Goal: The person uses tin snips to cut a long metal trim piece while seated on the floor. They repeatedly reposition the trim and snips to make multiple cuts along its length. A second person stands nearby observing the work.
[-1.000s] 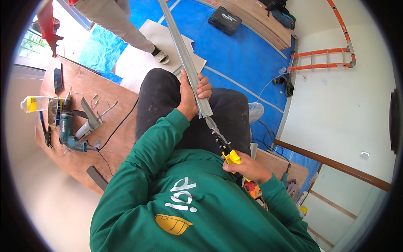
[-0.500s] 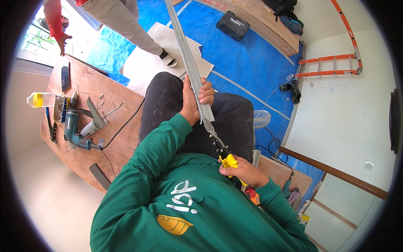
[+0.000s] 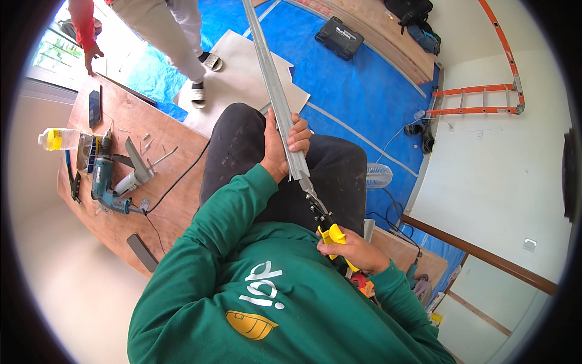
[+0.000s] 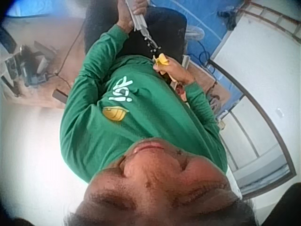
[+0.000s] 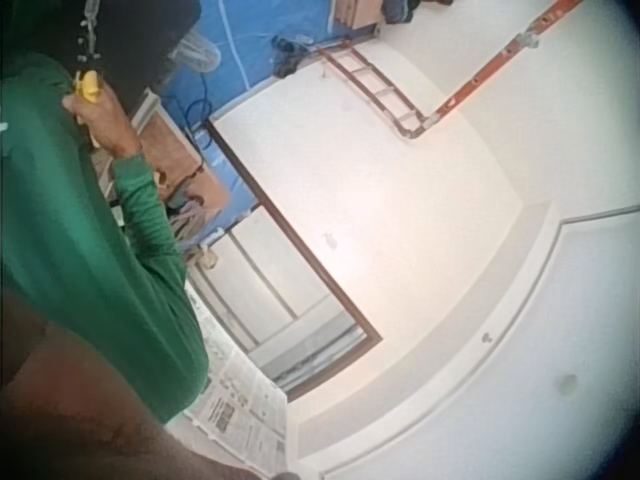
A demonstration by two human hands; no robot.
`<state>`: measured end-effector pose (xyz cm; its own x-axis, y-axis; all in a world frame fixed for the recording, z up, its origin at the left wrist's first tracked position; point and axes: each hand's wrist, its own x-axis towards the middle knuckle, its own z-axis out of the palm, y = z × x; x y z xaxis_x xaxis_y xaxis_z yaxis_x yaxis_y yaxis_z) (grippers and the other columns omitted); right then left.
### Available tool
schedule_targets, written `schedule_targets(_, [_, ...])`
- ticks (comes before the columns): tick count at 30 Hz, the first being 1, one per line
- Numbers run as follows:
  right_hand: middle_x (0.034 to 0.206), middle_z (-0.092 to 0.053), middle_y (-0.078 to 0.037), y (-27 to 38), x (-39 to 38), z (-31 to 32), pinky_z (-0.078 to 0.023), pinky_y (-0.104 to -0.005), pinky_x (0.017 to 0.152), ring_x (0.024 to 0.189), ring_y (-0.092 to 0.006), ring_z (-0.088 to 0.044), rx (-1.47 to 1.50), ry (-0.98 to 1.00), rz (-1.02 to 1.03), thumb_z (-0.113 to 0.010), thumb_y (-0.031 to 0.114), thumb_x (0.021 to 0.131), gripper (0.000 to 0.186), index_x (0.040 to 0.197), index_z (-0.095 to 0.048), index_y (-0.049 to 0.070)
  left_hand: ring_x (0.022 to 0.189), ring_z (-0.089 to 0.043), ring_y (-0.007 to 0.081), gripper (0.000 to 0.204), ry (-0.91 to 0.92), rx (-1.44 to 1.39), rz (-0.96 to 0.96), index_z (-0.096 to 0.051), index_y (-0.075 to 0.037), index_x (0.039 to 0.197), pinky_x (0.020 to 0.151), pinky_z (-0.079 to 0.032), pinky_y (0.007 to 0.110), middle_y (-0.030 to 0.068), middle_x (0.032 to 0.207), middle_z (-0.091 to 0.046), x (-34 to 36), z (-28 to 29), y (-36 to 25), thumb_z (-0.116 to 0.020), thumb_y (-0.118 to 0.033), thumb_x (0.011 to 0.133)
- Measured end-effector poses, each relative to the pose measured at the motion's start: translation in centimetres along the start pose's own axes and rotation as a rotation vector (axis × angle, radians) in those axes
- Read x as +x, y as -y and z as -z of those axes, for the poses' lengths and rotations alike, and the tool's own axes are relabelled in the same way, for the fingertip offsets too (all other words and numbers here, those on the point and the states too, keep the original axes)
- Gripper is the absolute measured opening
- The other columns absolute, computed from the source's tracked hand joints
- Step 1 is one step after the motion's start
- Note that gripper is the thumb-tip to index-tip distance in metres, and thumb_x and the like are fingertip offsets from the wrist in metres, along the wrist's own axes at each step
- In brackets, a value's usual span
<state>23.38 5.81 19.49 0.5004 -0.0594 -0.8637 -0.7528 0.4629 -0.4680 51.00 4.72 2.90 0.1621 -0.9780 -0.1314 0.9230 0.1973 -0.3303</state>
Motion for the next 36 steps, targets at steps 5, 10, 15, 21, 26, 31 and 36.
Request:
schedule_targets(5, [0.117,-0.068,-0.003,-0.5,-0.3,-0.2,-0.048,-0.0331,0.103,0.111,-0.0143,-0.063,-0.049,-0.002,-0.008,-0.081,0.031,0.101,0.06,0.146,-0.057,0.001,0.058,-0.041,0.009,0.06,0.0,0.004,0.003,-0.055,-0.004,0.107,0.045,-0.041,0.023,0.0012,0.077,-0.04,0.2,0.5,0.0,-0.051,-0.064,0.112])
schedule_targets(10, [0.117,-0.067,-0.002,-0.8,0.1,-0.5,-0.049,-0.0323,0.1,0.109,-0.0138,-0.062,-0.06,-0.024,0.029,-0.082,0.035,0.101,0.062,0.146,-0.058,0.001,0.058,-0.04,0.0089,0.06,-0.003,0.007,0.006,-0.054,-0.005,0.107,0.046,-0.041,0.024,0.0011,0.077,-0.04,0.1,0.1,0.0,-0.05,-0.064,0.113])
schedule_targets(15, [0.117,-0.068,-0.002,-0.1,0.0,-0.7,-0.049,-0.0317,0.099,0.109,-0.0136,-0.062,-0.066,-0.031,-0.002,-0.082,0.035,0.101,0.062,0.146,-0.058,0.001,0.057,-0.04,0.0088,0.06,-0.01,0.018,-0.003,-0.054,-0.005,0.106,0.045,-0.041,0.024,0.0011,0.076,-0.039,0.1,0.1,0.1,-0.048,-0.064,0.113])
schedule_targets(21, [0.116,-0.068,-0.002,0.5,-0.1,-1.0,-0.049,-0.0319,0.1,0.109,-0.0138,-0.062,-0.07,-0.037,-0.01,-0.083,0.034,0.1,0.061,0.146,-0.059,0.001,0.057,-0.04,0.0091,0.059,-0.03,0.022,-0.006,-0.053,-0.005,0.105,0.045,-0.04,0.024,0.001,0.075,-0.039,0.1,0.0,0.1,-0.047,-0.063,0.114])
schedule_targets(26, [0.105,-0.061,0.0,0.0,0.0,-1.2,-0.048,-0.0309,0.086,0.094,-0.012,-0.056,-0.073,-0.064,0.048,-0.08,0.039,0.1,0.054,0.135,-0.063,0.001,0.056,-0.039,0.008,0.062,-0.062,0.031,-0.003,-0.054,-0.007,0.103,0.044,-0.039,0.023,-0.0002,0.074,-0.038,0.1,-0.1,0.0,-0.047,-0.068,0.112])
schedule_targets(31, [0.107,-0.062,0.001,0.4,-0.1,-1.4,-0.048,-0.0306,0.089,0.097,-0.0117,-0.056,-0.031,-0.059,0.036,-0.079,0.037,0.1,0.051,0.135,-0.064,0.002,0.056,-0.037,0.0073,0.064,-0.082,0.024,-0.006,-0.053,-0.008,0.101,0.044,-0.038,0.022,-0.0009,0.074,-0.038,0.2,-0.2,0.1,-0.047,-0.07,0.112])
schedule_targets(36, [0.118,-0.069,-0.003,0.6,-0.3,-1.0,-0.048,-0.0334,0.106,0.111,-0.0143,-0.063,-0.005,-0.026,-0.024,-0.078,0.029,0.101,0.059,0.148,-0.058,0.0,0.056,-0.037,0.0071,0.064,-0.053,0.016,-0.005,-0.052,-0.008,0.101,0.044,-0.039,0.022,-0.001,0.074,-0.037,0.1,0.0,0.1,-0.046,-0.07,0.112])
